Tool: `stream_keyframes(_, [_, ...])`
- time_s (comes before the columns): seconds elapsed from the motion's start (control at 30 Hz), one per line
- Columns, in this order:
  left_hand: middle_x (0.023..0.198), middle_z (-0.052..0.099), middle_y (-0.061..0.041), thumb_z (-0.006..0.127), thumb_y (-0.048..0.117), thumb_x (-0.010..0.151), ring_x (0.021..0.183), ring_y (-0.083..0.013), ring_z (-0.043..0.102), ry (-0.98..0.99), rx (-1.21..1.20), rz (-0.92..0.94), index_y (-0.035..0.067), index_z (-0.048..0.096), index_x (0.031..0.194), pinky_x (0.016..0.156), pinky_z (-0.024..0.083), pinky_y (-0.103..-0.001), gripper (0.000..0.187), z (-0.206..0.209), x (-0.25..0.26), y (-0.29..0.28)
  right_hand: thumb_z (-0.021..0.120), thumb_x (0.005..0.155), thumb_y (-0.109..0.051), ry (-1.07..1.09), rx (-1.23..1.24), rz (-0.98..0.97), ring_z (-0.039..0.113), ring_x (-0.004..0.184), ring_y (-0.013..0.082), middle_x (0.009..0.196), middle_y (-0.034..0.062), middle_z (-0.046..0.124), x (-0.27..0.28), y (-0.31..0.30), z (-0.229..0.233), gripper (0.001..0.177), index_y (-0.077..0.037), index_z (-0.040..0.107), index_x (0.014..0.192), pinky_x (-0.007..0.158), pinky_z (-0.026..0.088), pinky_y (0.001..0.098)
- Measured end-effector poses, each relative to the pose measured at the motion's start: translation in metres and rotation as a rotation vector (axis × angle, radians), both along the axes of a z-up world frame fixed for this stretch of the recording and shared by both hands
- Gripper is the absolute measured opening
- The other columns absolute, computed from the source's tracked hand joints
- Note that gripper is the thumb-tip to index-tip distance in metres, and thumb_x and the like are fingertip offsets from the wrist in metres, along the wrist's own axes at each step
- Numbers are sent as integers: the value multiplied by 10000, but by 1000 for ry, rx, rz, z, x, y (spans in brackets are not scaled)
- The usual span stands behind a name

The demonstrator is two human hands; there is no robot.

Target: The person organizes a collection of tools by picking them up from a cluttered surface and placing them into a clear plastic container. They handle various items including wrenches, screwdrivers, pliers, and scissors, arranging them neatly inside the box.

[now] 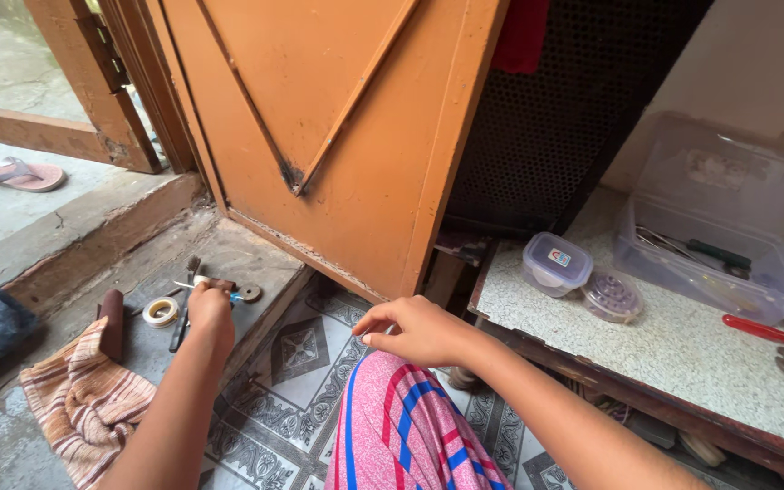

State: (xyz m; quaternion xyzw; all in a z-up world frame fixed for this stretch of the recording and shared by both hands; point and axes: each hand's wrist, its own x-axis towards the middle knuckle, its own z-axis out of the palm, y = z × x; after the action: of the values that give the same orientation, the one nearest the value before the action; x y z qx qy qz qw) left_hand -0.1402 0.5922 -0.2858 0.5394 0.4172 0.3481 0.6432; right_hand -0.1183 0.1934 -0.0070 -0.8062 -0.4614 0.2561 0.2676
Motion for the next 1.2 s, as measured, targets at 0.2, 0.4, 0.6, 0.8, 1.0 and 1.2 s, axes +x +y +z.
stream_keyframes(0.2, [1298,677,-159,477,24,846,1181,-271,638,231,165,18,81,652,1339,1009,456,-364,526,40,-5,-77,646,916,-187,53,57,-38,758,1066,188,1131,68,788,4,-24,1,310,-101,738,1199,945,582,340])
stream_keyframes(0.4, [1341,645,-160,553,-32,748,1273,-346,577,15,831,-240,63,702,1191,1071,437,-434,477,123,-28,-244,625,933,-143,62,155,-158,771,996,166,1061,58,809,14,-64,3,274,-88,750,1171,915,593,323])
stream_keyframes(0.6, [1034,706,-95,578,-67,773,1025,-294,626,-33,957,-524,112,735,1136,932,511,-415,435,214,-37,-340,569,929,-77,-90,268,-264,771,1000,171,1048,69,812,28,-126,9,263,-65,772,1097,911,581,328])
stream_keyframes(0.8, [1068,713,-102,572,-51,810,1038,-289,665,-237,970,-767,78,700,1124,803,542,-406,363,267,-18,-408,561,917,-61,-205,316,-413,762,1016,195,1050,79,808,38,-197,21,263,-60,769,1078,920,564,349])
stream_keyframes(1.0, [1068,744,-113,569,-39,825,1058,-311,683,-417,1061,-920,34,666,1183,947,512,-432,377,290,22,-461,564,913,-74,-285,230,-608,722,788,225,934,107,800,42,-269,44,275,-90,793,1065,752,554,355])
stream_keyframes(1.2, [1126,730,-99,560,-21,834,1098,-319,649,-403,1105,-1018,45,621,1253,963,493,-441,428,310,58,-510,541,942,-58,-358,266,-758,677,742,214,853,141,765,52,-339,41,282,-108,795,1054,687,520,340])
